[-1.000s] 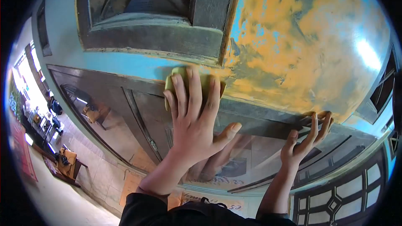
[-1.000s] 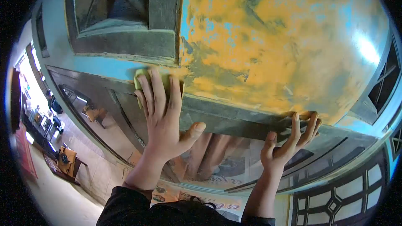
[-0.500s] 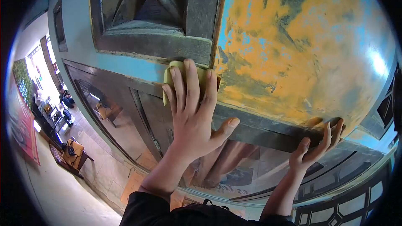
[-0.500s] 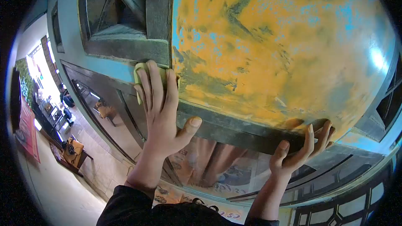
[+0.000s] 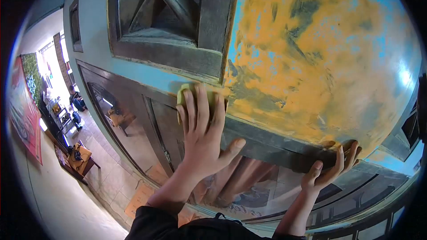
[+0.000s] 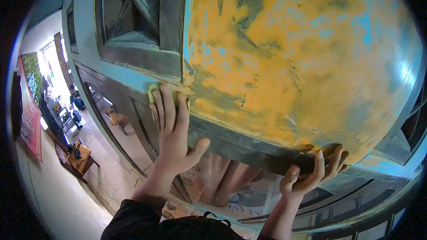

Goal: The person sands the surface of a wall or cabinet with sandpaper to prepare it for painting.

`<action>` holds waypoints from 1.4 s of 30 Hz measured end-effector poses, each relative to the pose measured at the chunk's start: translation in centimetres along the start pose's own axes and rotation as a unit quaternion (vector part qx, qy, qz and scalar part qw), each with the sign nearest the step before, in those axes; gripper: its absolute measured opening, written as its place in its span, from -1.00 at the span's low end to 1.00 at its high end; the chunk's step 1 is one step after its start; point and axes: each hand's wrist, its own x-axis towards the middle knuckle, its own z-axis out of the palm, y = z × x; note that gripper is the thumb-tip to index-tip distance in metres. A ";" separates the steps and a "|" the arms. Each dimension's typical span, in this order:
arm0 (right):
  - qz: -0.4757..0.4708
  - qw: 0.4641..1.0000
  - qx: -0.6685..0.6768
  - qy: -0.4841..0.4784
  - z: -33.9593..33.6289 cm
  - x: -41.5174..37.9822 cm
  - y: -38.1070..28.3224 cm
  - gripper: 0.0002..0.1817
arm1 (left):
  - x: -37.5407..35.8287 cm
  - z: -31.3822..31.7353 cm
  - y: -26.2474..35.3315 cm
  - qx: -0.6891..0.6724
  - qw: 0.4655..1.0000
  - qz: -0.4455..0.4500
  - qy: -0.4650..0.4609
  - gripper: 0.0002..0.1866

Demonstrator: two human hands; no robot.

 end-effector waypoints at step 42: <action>0.026 0.999 0.001 -0.032 -0.5 -0.8 0.2 -0.38 | 2.6 -0.8 -0.4 0.032 0.998 0.045 0.012 -0.04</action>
